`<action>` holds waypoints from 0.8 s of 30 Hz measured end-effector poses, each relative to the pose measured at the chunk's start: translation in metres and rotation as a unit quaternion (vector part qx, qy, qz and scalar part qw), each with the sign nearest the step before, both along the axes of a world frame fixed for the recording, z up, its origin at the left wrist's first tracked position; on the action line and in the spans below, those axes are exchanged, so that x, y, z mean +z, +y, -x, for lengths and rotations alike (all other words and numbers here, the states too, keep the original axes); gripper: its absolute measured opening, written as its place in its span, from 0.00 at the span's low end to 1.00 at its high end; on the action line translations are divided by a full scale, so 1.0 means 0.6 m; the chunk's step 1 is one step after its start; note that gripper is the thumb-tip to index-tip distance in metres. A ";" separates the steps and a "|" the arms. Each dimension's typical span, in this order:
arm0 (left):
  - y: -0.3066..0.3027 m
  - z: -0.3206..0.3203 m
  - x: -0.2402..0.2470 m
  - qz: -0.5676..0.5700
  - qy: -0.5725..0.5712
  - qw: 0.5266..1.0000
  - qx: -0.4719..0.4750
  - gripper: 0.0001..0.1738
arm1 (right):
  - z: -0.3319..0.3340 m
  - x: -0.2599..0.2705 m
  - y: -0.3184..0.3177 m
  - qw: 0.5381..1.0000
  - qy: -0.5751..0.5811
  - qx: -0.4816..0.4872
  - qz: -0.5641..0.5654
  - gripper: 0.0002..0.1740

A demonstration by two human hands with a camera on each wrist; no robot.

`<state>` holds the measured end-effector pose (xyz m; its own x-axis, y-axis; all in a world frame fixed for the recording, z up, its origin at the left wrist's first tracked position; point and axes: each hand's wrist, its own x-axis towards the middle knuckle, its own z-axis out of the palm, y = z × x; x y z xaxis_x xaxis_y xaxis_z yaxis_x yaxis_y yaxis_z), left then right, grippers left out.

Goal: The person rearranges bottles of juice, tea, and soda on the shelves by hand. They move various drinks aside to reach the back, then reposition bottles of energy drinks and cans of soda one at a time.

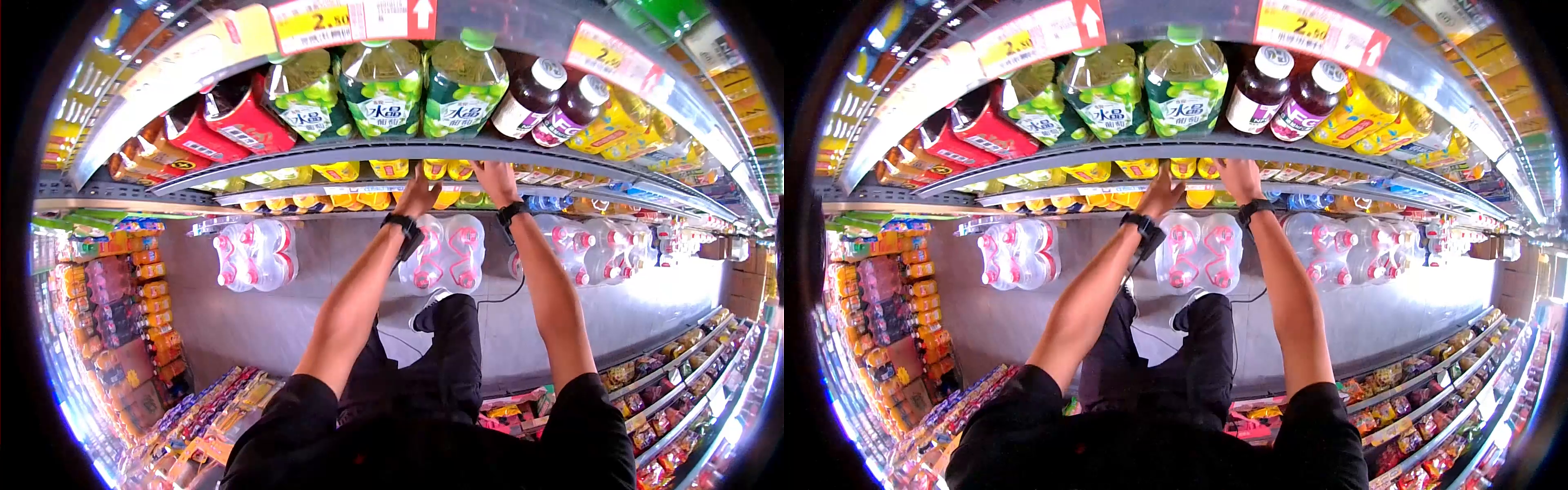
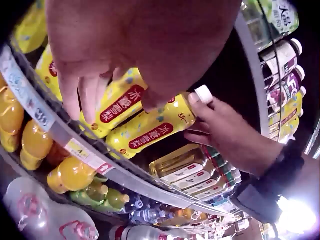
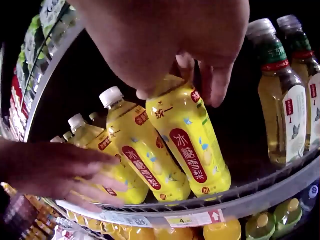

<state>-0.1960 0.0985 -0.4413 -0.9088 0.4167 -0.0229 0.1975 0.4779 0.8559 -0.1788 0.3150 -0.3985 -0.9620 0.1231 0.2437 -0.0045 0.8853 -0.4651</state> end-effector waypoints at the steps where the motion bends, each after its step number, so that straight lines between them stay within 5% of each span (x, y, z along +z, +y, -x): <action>1: -0.028 -0.026 0.020 0.031 -0.070 0.996 -0.041 0.31 | -0.009 0.004 0.001 1.000 -0.015 0.016 0.019 0.24; 4: -0.133 -0.151 0.139 0.104 -0.148 0.967 -0.178 0.21 | -0.056 0.012 -0.001 0.998 0.040 0.016 0.049 0.34; 5: -0.197 -0.206 0.066 0.153 -0.122 0.955 -0.223 0.21 | -0.095 0.030 -0.007 0.996 0.049 0.000 0.070 0.34; 6: -0.248 -0.285 0.080 0.020 -0.010 0.990 -0.141 0.16 | -0.141 0.053 -0.019 0.994 0.062 -0.012 0.091 0.34; 7: -0.293 -0.331 0.162 0.070 -0.097 0.983 -0.141 0.18 | -0.197 0.054 -0.023 0.994 -0.030 -0.013 0.106 0.31; 9: -0.431 -0.462 0.153 0.163 -0.126 0.978 -0.036 0.19 | -0.331 0.001 -0.009 0.964 -0.244 0.042 0.094 0.22; 10: -0.516 -0.519 0.152 0.293 -0.197 0.933 -0.069 0.18 | -0.409 -0.032 -0.008 0.920 -0.346 0.031 0.181 0.20; 11: -0.597 -0.605 0.134 0.309 -0.182 0.933 0.019 0.18 | -0.486 -0.024 -0.004 0.910 -0.381 0.046 0.157 0.20; 12: -0.644 -0.668 0.172 0.278 -0.017 0.959 0.048 0.18 | -0.562 -0.016 0.000 0.898 -0.414 0.063 0.132 0.19; 13: -0.664 -0.702 0.220 0.185 -0.171 0.951 0.178 0.17 | -0.632 -0.094 0.034 0.893 -0.390 0.196 0.112 0.18; 14: -0.682 -0.728 0.258 0.083 -0.316 0.896 0.301 0.17 | -0.655 -0.069 0.025 0.825 -0.520 0.147 0.164 0.14; 16: -0.746 -0.800 0.266 -0.003 -0.316 0.878 0.358 0.17 | -0.663 0.013 0.034 0.697 -0.571 -0.016 0.434 0.09; 18: -0.731 -0.806 0.322 0.030 -0.353 0.853 0.384 0.21 | -0.608 0.037 0.077 0.714 -0.521 0.054 0.464 0.07; 20: -0.690 -0.753 0.330 0.032 -0.318 0.891 0.323 0.20 | -0.496 0.114 0.088 0.909 -0.329 0.075 0.245 0.13; 21: -0.622 -0.697 0.364 0.076 -0.251 0.922 0.284 0.19 | -0.445 0.063 0.110 0.941 -0.188 0.005 0.281 0.15; 22: -0.534 -0.629 0.391 0.118 -0.180 0.945 0.244 0.19 | -0.364 0.197 0.106 0.973 -0.173 -0.020 0.155 0.17; 23: -0.474 -0.568 0.368 0.204 0.003 0.972 0.120 0.19 | -0.310 0.263 0.118 0.991 -0.060 -0.011 0.123 0.16; 24: -0.384 -0.491 0.399 0.151 0.028 0.986 0.066 0.19 | -0.264 0.350 0.113 0.982 -0.010 -0.037 0.184 0.14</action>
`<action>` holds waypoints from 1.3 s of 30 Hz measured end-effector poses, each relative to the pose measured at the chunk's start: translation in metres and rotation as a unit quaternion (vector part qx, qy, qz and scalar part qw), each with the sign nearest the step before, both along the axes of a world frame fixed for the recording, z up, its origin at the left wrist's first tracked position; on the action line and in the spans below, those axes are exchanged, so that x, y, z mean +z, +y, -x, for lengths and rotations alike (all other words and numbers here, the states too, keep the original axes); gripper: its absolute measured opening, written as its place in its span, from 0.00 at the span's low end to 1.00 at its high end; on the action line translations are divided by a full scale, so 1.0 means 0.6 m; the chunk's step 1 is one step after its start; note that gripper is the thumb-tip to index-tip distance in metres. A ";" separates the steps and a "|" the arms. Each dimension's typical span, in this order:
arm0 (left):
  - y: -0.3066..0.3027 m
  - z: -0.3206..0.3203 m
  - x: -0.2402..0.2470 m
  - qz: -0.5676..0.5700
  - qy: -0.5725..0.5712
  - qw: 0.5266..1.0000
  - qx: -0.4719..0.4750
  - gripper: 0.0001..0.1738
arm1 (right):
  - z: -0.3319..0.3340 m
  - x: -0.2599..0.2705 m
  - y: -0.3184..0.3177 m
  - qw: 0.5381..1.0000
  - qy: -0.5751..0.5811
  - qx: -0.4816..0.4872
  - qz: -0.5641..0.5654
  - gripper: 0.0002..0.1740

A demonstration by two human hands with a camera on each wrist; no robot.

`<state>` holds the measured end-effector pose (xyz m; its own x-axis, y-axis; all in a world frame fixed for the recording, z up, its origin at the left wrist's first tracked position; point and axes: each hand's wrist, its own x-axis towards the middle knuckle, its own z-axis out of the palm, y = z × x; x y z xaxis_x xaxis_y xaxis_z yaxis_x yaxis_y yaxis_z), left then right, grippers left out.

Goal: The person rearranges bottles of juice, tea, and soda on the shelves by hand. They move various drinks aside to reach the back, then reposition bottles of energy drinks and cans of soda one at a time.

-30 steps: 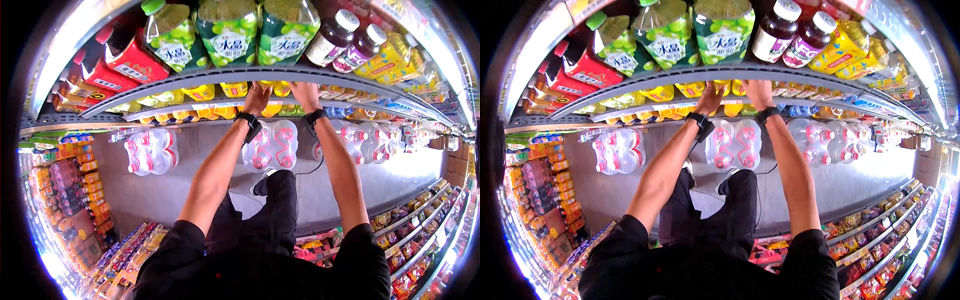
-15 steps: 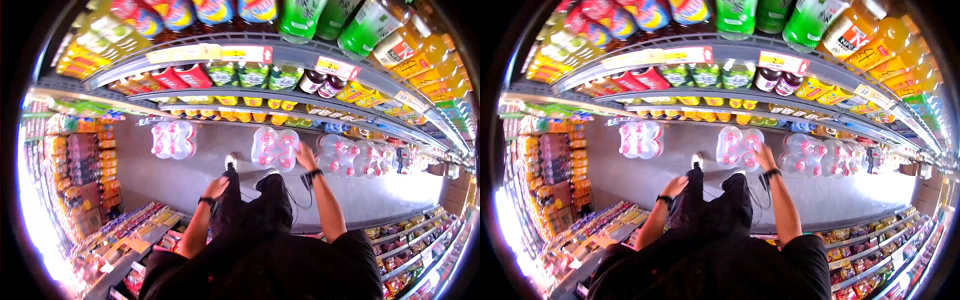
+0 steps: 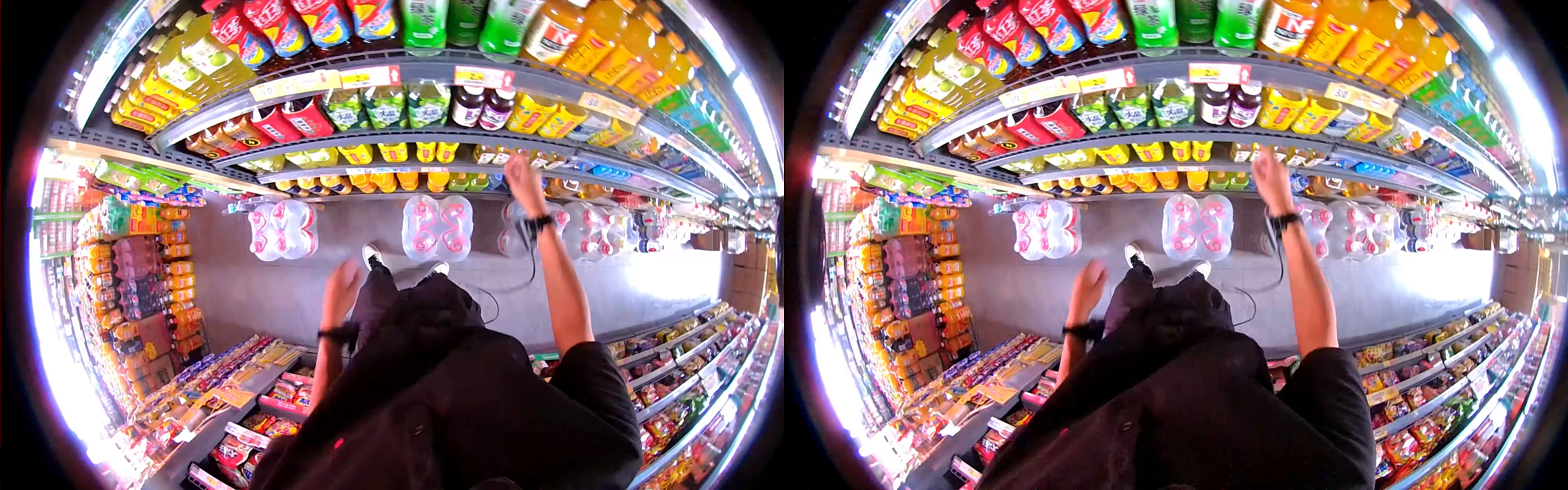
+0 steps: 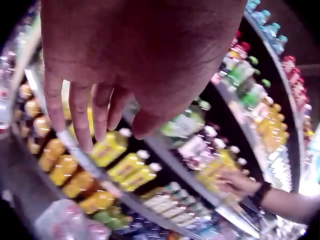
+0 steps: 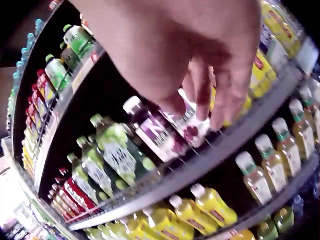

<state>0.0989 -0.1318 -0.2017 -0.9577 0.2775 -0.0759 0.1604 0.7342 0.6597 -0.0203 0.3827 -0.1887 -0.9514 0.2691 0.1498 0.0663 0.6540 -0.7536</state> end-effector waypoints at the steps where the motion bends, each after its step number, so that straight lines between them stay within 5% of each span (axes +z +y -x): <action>1: 0.104 0.070 0.072 -0.063 0.016 0.997 -0.046 0.18 | 0.043 0.030 0.015 0.991 0.088 -0.036 -0.096 0.13; 4: 0.329 0.222 0.200 -0.104 0.034 0.986 -0.122 0.28 | 0.119 0.132 0.018 0.990 0.120 -0.031 -0.069 0.23; 8: 0.504 0.375 0.223 -0.109 0.141 0.976 -0.129 0.45 | 0.174 0.167 0.012 0.942 0.244 -0.003 -0.231 0.26; 9: 0.531 0.400 0.220 -0.112 0.147 0.976 -0.117 0.47 | 0.197 0.148 0.022 0.972 0.117 0.001 -0.205 0.25; 10: 0.550 0.425 0.204 -0.106 0.262 0.951 -0.129 0.43 | 0.209 0.142 0.024 0.969 0.124 0.008 -0.213 0.22; 12: 0.577 0.463 0.176 -0.046 0.288 0.952 -0.097 0.40 | 0.230 0.132 0.029 0.966 0.075 0.025 -0.247 0.17; 13: 0.582 0.473 0.182 -0.018 0.213 0.973 -0.089 0.33 | 0.250 0.125 0.028 0.962 0.051 0.022 -0.267 0.13; 16: 0.603 0.503 0.179 0.014 0.235 0.969 -0.078 0.19 | 0.265 0.121 0.021 0.963 0.081 -0.049 -0.254 0.15; 18: 0.611 0.510 0.181 0.027 0.254 0.966 -0.045 0.13 | 0.266 0.149 0.017 0.958 -0.011 -0.033 -0.285 0.15; 20: 0.611 0.540 0.141 0.028 0.320 0.946 -0.041 0.14 | 0.276 0.153 0.019 0.949 0.059 -0.034 -0.308 0.14; 23: 0.611 0.573 0.104 -0.127 0.296 0.946 -0.034 0.15 | 0.285 0.134 0.037 0.955 0.096 -0.008 -0.279 0.14; 26: 0.595 0.598 0.090 -0.158 0.125 0.976 -0.081 0.13 | 0.299 0.122 0.054 0.953 0.085 0.028 -0.288 0.14; 28: 0.584 0.599 0.089 -0.044 0.267 0.951 -0.146 0.11 | 0.298 0.120 0.057 0.950 0.112 0.047 -0.286 0.14; 29: 0.587 0.604 0.091 -0.137 0.103 0.980 -0.104 0.12 | 0.299 0.113 0.067 0.949 0.104 0.067 -0.291 0.13; 31: 0.588 0.606 0.078 -0.117 0.189 0.967 -0.121 0.13 | 0.306 0.100 0.071 0.946 0.143 0.058 -0.284 0.14; 34: 0.591 0.583 0.105 -0.241 0.015 0.969 -0.055 0.18 | 0.305 0.093 0.090 0.935 0.076 0.103 -0.330 0.13; 36: 0.600 0.564 0.108 -0.200 0.090 0.976 -0.014 0.19 | 0.298 0.083 0.097 0.928 0.138 0.127 -0.321 0.13; 39: 0.610 0.555 0.129 -0.225 0.042 0.973 0.020 0.21 | 0.306 0.062 0.102 0.946 0.116 0.092 -0.290 0.14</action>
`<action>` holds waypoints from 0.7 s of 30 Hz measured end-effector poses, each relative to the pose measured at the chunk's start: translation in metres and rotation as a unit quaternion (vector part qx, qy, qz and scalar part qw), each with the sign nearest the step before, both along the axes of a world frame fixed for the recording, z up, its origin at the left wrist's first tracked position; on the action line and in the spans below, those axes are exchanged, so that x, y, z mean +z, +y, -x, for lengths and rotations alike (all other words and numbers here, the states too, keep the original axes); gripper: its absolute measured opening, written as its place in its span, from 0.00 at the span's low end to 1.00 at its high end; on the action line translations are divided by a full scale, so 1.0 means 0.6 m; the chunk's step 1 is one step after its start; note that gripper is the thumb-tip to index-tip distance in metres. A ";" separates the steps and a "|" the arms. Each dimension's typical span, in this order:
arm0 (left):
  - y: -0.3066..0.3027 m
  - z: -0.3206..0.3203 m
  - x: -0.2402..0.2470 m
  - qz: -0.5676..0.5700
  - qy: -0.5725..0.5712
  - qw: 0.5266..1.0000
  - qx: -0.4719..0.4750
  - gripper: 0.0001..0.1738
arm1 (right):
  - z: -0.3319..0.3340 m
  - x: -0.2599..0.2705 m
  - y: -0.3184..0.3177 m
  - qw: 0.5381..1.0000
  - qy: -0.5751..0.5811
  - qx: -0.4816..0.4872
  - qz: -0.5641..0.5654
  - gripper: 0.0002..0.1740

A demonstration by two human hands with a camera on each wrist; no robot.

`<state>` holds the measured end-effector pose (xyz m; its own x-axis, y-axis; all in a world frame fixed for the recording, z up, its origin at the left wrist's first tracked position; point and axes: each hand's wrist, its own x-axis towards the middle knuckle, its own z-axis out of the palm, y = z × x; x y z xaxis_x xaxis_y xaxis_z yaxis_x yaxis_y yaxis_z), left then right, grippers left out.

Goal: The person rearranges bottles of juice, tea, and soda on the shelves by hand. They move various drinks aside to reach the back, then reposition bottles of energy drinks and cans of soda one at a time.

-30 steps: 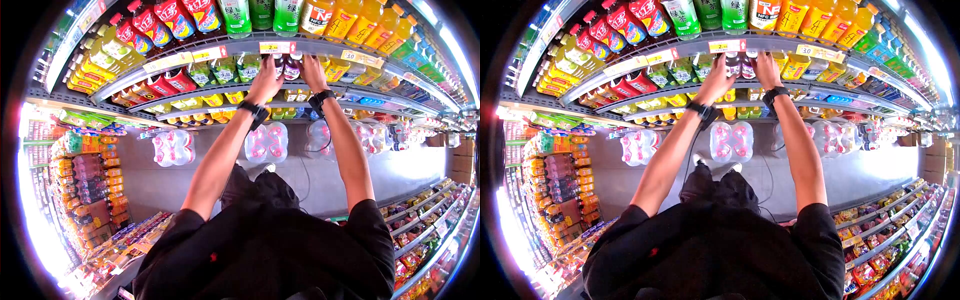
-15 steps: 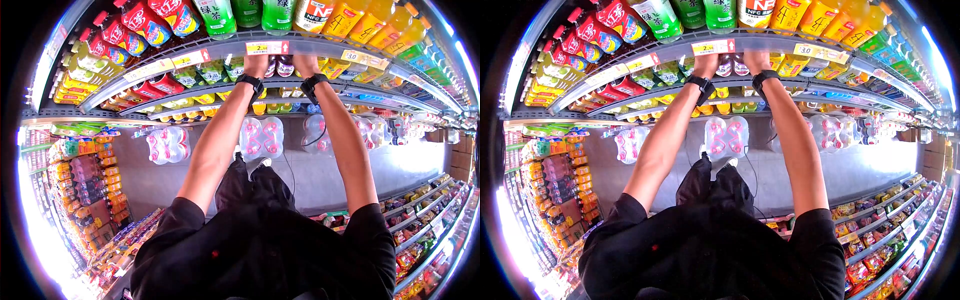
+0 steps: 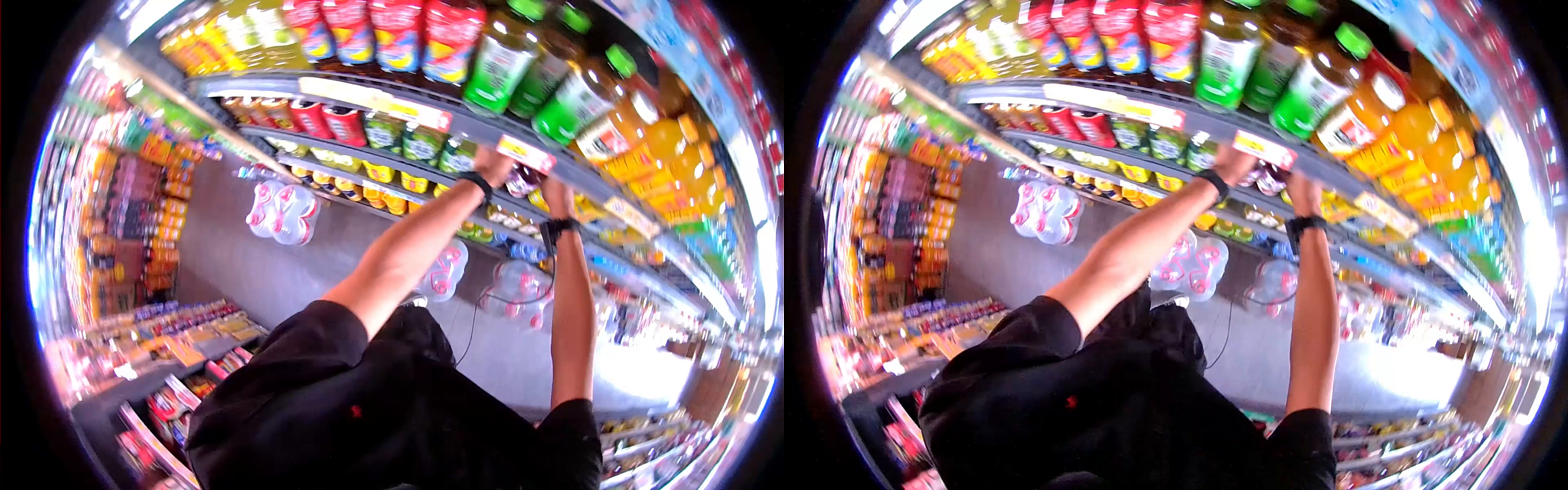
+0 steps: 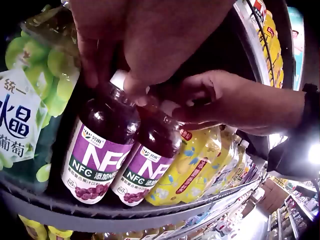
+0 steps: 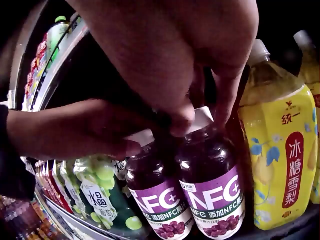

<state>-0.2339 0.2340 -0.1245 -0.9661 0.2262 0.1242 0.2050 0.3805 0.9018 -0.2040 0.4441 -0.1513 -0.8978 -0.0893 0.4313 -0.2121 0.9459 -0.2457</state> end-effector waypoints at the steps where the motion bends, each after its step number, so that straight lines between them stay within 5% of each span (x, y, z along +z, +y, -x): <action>1: -0.001 -0.007 0.005 0.000 -0.052 0.999 -0.012 0.23 | 0.005 -0.004 0.000 0.999 -0.013 -0.008 0.030 0.14; 3: -0.013 -0.030 0.037 -0.028 0.059 0.997 -0.034 0.22 | 0.004 0.009 -0.010 0.995 -0.036 -0.024 0.085 0.14; 4: -0.021 -0.035 0.028 0.104 0.255 0.961 0.009 0.21 | -0.007 0.034 -0.028 0.997 -0.031 -0.011 0.069 0.14; 5: -0.029 -0.045 0.016 0.233 0.432 0.870 0.047 0.19 | -0.024 0.059 -0.048 0.998 -0.027 -0.003 0.053 0.14; 7: -0.099 -0.134 0.061 0.238 0.325 0.915 -0.024 0.17 | -0.050 0.055 -0.069 0.997 0.005 0.063 0.041 0.18; 9: -0.203 -0.214 0.111 0.242 0.070 0.943 -0.219 0.17 | -0.118 0.091 -0.146 0.997 0.074 -0.003 0.031 0.20; 11: -0.312 -0.297 0.009 0.175 0.056 0.971 -0.153 0.17 | -0.171 0.051 -0.184 0.991 0.101 0.020 0.086 0.19; 13: -0.441 -0.363 -0.088 0.163 0.066 0.978 -0.108 0.17 | -0.227 0.003 -0.230 0.993 0.001 0.043 0.111 0.18; 15: -0.568 -0.404 -0.163 0.153 -0.041 0.986 -0.056 0.19 | -0.271 -0.021 -0.283 0.987 -0.043 0.076 0.132 0.17; 19: -0.728 -0.404 -0.043 0.182 -0.053 0.977 0.093 0.15 | -0.301 -0.009 -0.387 0.964 -0.114 0.107 0.216 0.15; 20: -0.762 -0.389 -0.043 0.087 -0.129 0.976 0.155 0.13 | -0.297 0.001 -0.411 0.962 -0.114 0.106 0.224 0.15; 21: -0.784 -0.374 -0.036 0.000 -0.058 0.981 0.184 0.12 | -0.285 0.021 -0.442 0.960 -0.111 0.104 0.233 0.14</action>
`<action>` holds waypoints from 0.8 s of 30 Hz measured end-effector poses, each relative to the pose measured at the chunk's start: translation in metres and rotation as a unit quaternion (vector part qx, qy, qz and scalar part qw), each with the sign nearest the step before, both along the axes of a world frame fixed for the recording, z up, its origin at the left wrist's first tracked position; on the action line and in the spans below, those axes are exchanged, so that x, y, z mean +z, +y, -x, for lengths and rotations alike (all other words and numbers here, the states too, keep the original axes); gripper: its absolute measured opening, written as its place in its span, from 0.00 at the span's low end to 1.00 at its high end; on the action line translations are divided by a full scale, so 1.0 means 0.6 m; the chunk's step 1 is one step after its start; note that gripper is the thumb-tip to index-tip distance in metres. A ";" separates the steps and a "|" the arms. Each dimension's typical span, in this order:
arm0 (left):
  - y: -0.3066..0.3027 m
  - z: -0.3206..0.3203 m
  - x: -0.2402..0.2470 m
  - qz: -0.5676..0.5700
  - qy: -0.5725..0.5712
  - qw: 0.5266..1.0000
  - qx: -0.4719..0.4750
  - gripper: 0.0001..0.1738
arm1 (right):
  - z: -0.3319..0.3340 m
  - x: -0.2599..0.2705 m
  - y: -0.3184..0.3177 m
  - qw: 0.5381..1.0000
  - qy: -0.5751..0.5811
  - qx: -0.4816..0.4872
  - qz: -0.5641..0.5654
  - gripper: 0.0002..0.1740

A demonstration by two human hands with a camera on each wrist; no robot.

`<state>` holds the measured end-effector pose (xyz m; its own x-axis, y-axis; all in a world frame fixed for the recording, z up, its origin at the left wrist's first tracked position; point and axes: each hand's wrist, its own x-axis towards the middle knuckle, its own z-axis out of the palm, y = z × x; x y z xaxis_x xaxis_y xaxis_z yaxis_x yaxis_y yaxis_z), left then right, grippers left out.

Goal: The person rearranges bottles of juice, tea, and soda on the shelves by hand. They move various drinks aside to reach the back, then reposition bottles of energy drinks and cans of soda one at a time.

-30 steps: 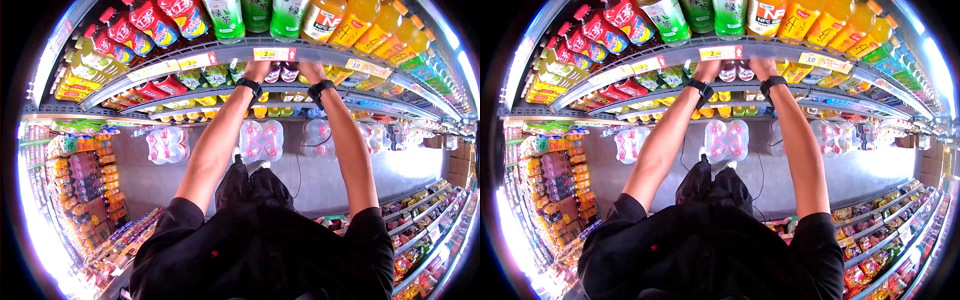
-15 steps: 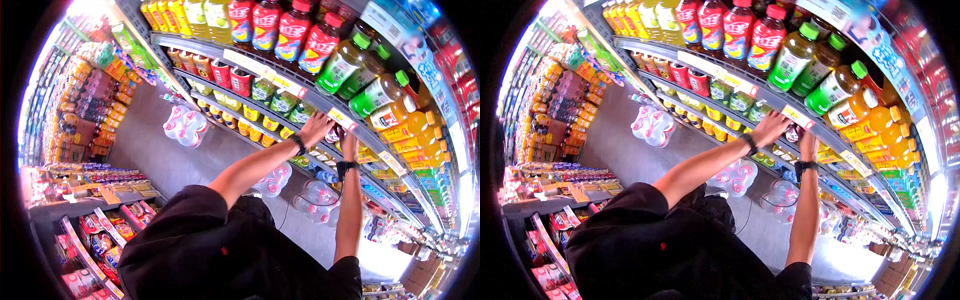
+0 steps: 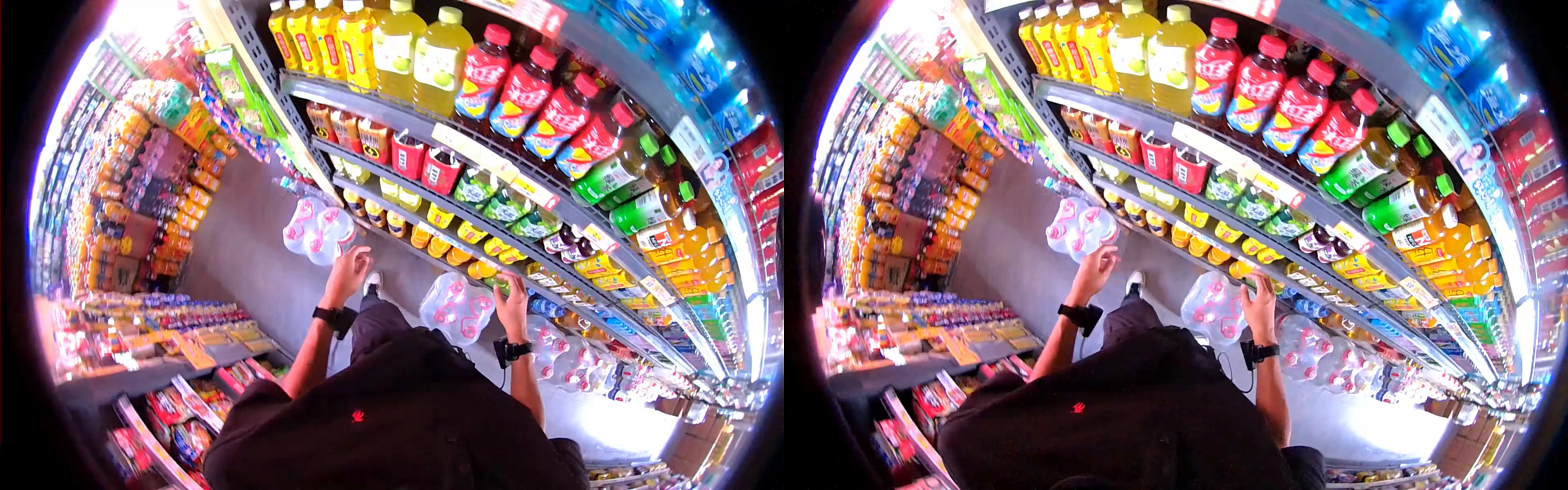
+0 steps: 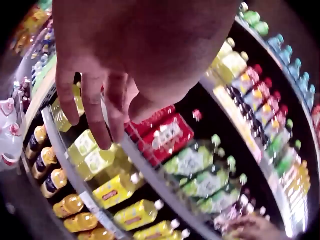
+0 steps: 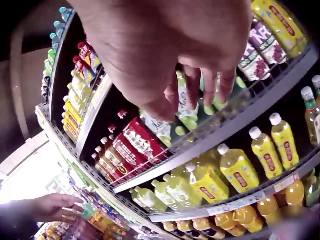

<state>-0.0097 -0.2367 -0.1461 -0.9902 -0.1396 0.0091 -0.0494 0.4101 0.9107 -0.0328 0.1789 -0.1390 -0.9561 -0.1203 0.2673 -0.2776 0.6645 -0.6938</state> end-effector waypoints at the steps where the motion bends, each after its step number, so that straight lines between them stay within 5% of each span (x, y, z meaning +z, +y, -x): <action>1: -0.018 0.022 0.021 -0.025 -0.004 1.000 0.017 0.11 | 0.018 0.019 -0.030 1.000 0.009 0.006 0.006 0.14; 2: -0.033 0.041 0.038 -0.050 -0.012 0.998 0.036 0.11 | 0.037 0.041 -0.058 1.000 0.014 0.014 0.011 0.13; 4: -0.078 0.091 0.035 0.084 0.026 0.996 0.034 0.10 | 0.084 0.097 -0.127 0.999 0.031 0.019 0.023 0.11; 10: -0.233 0.216 0.096 0.029 0.059 0.995 0.076 0.11 | 0.213 0.254 -0.313 0.987 0.154 0.053 -0.001 0.10; 12: -0.277 0.242 0.126 0.090 0.076 0.989 0.094 0.13 | 0.228 0.279 -0.362 0.986 0.158 0.051 0.001 0.11; 16: -0.339 0.270 0.166 0.016 0.067 0.996 0.049 0.15 | 0.241 0.290 -0.422 0.990 0.133 0.052 0.017 0.14; 24: -0.371 0.389 0.338 -0.025 0.201 0.978 -0.039 0.17 | 0.276 0.425 -0.462 0.962 0.271 0.024 -0.027 0.15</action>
